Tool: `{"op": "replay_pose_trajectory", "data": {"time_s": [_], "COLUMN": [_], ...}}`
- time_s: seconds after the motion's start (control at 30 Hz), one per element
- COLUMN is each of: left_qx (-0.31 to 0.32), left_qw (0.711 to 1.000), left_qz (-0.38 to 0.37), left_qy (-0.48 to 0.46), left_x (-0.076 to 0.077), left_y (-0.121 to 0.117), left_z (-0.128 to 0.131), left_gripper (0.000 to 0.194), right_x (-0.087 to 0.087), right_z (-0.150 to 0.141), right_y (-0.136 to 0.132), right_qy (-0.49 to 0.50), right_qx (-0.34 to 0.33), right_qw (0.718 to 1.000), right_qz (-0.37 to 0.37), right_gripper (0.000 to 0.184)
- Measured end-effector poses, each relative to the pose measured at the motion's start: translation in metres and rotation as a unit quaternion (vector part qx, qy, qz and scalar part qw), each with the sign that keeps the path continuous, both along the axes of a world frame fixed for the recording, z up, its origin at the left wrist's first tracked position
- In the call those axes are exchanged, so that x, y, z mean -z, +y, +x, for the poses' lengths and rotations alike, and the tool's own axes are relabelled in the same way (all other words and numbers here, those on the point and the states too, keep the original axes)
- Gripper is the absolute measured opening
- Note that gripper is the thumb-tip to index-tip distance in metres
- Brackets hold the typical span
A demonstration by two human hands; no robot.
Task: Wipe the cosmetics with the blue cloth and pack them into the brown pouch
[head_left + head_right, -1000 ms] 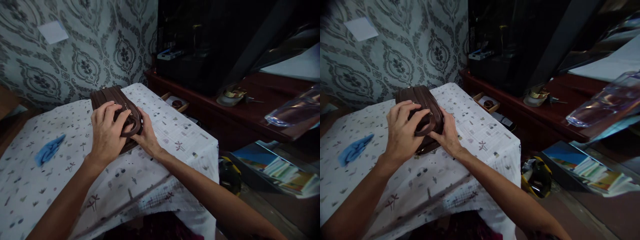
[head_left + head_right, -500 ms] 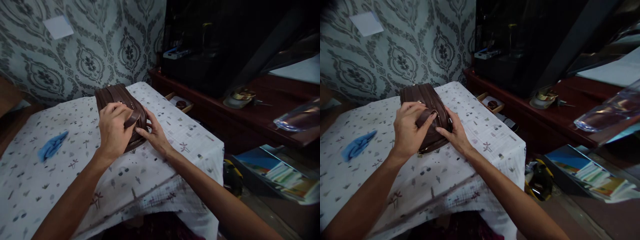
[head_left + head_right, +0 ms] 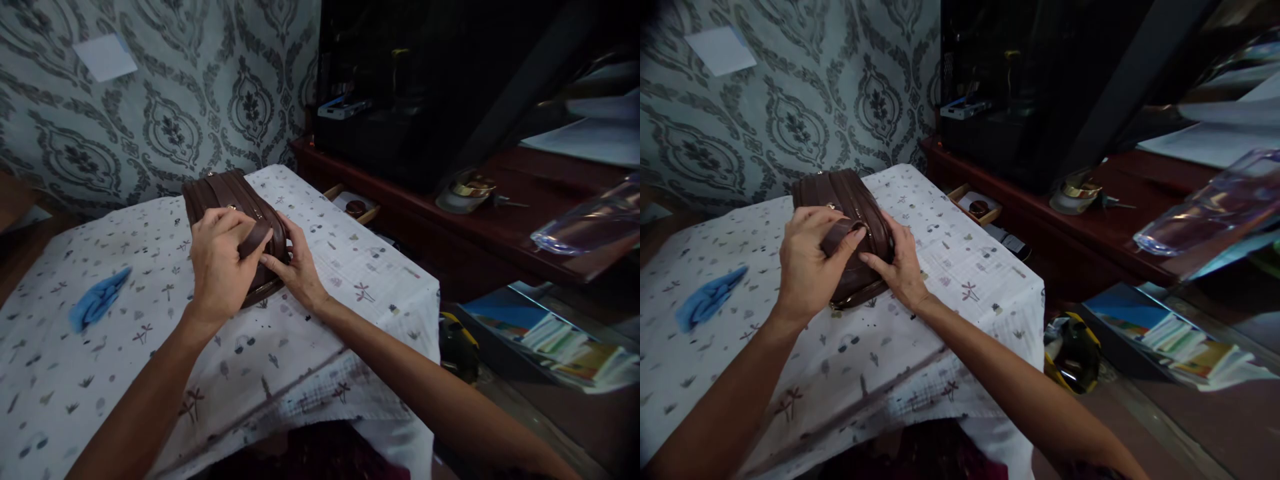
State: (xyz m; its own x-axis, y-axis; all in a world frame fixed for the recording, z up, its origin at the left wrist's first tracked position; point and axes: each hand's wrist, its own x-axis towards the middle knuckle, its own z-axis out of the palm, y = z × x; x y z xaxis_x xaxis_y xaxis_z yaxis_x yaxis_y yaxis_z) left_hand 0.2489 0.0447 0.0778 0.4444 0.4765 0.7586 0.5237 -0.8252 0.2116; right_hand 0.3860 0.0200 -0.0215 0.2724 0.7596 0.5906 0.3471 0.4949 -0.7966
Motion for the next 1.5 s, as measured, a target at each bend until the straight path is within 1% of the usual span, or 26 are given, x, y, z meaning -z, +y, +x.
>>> {"op": "replay_pose_trajectory", "data": {"time_s": [0.1,0.27,0.43,0.63,0.7,0.83,0.9,0.97,1.07,1.2,1.3,1.4,1.5], "left_qx": [0.017,0.044,0.063,0.086,0.07,0.005,-0.023,-0.036,-0.038,-0.043,-0.03,-0.013,-0.012], "left_qw": [1.0,0.996,0.993,0.983,0.981,0.979,0.978,0.979,0.979,0.973,0.97,0.968,0.971], "left_qz": [0.021,0.051,0.066,0.11,0.128,0.158,0.165,0.165,0.175,0.205,0.225,0.239,0.223], "left_qy": [0.014,0.053,0.08,0.121,0.131,0.131,0.122,0.112,0.101,0.097,0.084,0.071,0.079], "left_x": [0.001,0.003,0.005,0.008,0.01,0.017,0.02,0.021,0.023,0.022,0.023,0.029,0.035], "left_y": [-0.001,-0.005,-0.006,-0.006,-0.008,-0.012,-0.012,-0.011,-0.01,-0.01,-0.009,-0.005,-0.002], "left_z": [0.0,-0.002,-0.005,-0.015,-0.022,-0.042,-0.051,-0.058,-0.061,-0.059,-0.057,-0.058,-0.062], "left_gripper": [0.018,0.012,0.013,0.019,0.021,0.031,0.03,0.023,0.016,0.013,0.015,0.018,0.018], "right_x": [0.002,0.001,0.002,0.003,0.003,0.002,0.002,0.003,0.005,0.007,0.005,0.001,0.001], "right_z": [-0.001,-0.002,-0.002,0.0,0.0,0.001,0.001,0.002,0.003,0.001,-0.001,0.001,0.004], "right_y": [0.0,-0.001,-0.001,0.0,0.0,-0.002,-0.003,-0.003,-0.002,0.0,-0.001,-0.005,-0.007], "right_qy": [0.003,0.006,0.002,-0.007,-0.004,0.014,0.018,0.016,0.007,0.017,0.025,0.039,0.019], "right_qx": [0.004,0.01,0.02,0.025,0.022,0.005,-0.004,-0.009,-0.009,-0.003,0.001,-0.005,0.019], "right_qw": [1.0,1.0,1.0,1.0,1.0,1.0,1.0,1.0,1.0,1.0,0.999,0.998,0.998], "right_qz": [0.014,0.002,0.002,-0.005,-0.011,-0.014,-0.019,-0.024,-0.025,-0.013,-0.023,-0.046,-0.06], "right_gripper": [0.077,0.074,0.071,0.07,0.071,0.074,0.077,0.082,0.087,0.085,0.086,0.086,0.084]}}
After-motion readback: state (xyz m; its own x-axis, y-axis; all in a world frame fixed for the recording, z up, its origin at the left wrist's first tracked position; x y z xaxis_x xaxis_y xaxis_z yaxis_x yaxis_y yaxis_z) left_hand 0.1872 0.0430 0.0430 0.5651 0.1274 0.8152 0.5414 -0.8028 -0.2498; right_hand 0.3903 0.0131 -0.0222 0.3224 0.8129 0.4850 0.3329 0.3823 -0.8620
